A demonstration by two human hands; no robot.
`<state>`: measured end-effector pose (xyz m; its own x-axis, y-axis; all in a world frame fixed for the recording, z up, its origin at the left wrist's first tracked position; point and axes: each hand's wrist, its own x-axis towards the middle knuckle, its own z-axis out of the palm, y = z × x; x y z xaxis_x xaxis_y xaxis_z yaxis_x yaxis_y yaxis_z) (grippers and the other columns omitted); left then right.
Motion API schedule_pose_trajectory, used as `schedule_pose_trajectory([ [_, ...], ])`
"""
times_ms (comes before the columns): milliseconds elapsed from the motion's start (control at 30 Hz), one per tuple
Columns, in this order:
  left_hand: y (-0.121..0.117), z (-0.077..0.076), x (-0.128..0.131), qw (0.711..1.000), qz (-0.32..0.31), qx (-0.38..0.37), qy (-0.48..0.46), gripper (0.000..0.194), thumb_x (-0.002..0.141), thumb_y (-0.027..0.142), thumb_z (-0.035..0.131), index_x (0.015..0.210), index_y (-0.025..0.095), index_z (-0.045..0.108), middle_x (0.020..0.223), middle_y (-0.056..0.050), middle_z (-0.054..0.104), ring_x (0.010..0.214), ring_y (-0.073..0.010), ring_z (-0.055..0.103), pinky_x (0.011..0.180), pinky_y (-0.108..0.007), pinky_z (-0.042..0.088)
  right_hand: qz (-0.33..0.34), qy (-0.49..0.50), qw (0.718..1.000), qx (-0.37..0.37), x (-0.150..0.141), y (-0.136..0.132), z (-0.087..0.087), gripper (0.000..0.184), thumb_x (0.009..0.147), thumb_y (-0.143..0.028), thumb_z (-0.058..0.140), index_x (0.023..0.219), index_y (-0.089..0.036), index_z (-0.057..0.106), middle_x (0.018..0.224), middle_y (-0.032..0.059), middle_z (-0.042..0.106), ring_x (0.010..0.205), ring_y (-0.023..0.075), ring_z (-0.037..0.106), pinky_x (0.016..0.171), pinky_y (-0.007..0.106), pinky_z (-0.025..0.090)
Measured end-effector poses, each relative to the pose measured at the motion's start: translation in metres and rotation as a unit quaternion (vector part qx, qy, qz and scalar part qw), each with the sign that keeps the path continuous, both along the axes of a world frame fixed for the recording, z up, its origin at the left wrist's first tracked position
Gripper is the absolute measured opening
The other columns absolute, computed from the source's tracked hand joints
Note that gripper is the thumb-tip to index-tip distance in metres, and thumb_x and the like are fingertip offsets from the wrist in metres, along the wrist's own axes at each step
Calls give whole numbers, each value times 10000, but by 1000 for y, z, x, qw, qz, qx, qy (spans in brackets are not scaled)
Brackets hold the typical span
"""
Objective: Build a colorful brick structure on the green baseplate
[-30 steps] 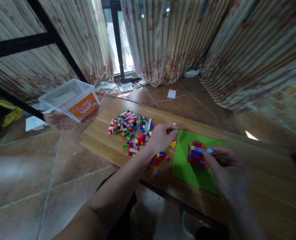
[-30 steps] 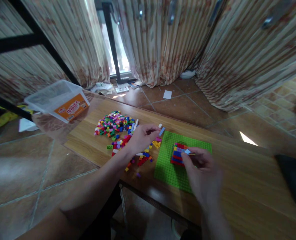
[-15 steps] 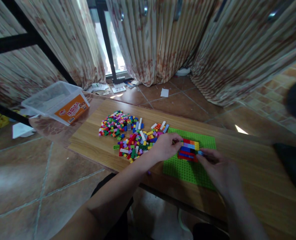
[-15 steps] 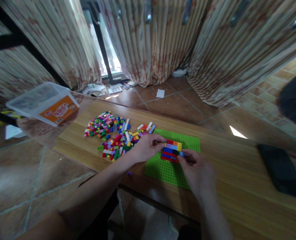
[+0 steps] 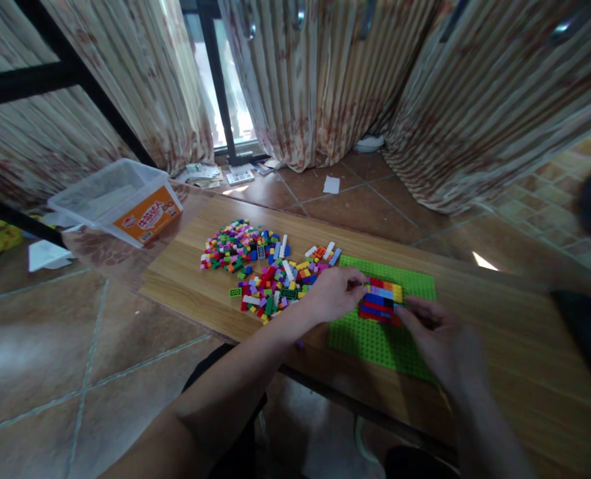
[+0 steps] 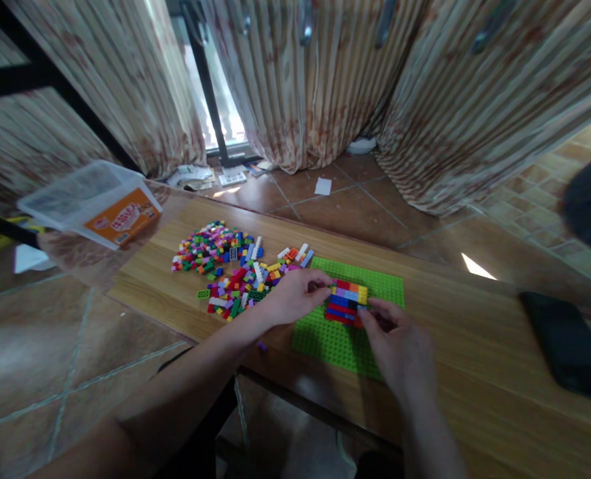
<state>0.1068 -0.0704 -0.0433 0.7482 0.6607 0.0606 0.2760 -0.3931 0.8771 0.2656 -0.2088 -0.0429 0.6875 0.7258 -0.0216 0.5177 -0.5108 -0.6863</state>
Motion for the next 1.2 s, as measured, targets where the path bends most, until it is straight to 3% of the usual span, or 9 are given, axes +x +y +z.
schedule_pose_trajectory([
  [400, -1, 6, -3, 1000, -4, 15, 14, 179, 881, 200, 558, 923, 141, 721, 789, -22, 709, 671, -131, 588, 626, -225, 448, -10, -41, 999, 5, -7, 4, 7, 416, 723, -576, 622, 905, -227, 757, 793, 66, 753, 742, 253, 704, 673, 365, 515],
  [633, -1, 8, -4, 1000, -5, 21, 14, 176, 879, 190, 555, 909, 140, 720, 779, -23, 703, 700, -140, 604, 655, -232, 462, 11, 12, 1000, -6, -1, 0, 1, 475, 678, -584, 677, 985, -227, 734, 862, 61, 764, 768, 245, 709, 687, 359, 523],
  [833, -1, 8, -3, 999, -4, 23, 22, 171, 875, 189, 564, 929, 136, 717, 787, -24, 704, 699, -138, 604, 635, -227, 453, -1, 1, 1000, -4, -6, 2, 7, 383, 654, -552, 669, 850, -228, 730, 777, 66, 751, 705, 249, 700, 635, 353, 522],
  [1200, 0, 8, -4, 1000, -4, 21, 21, 183, 876, 198, 544, 910, 147, 717, 765, -18, 693, 689, -136, 590, 636, -228, 449, 26, 1, 1000, 12, -4, 3, 6, 365, 713, -531, 644, 899, -227, 724, 831, 56, 758, 759, 234, 710, 708, 354, 538],
])
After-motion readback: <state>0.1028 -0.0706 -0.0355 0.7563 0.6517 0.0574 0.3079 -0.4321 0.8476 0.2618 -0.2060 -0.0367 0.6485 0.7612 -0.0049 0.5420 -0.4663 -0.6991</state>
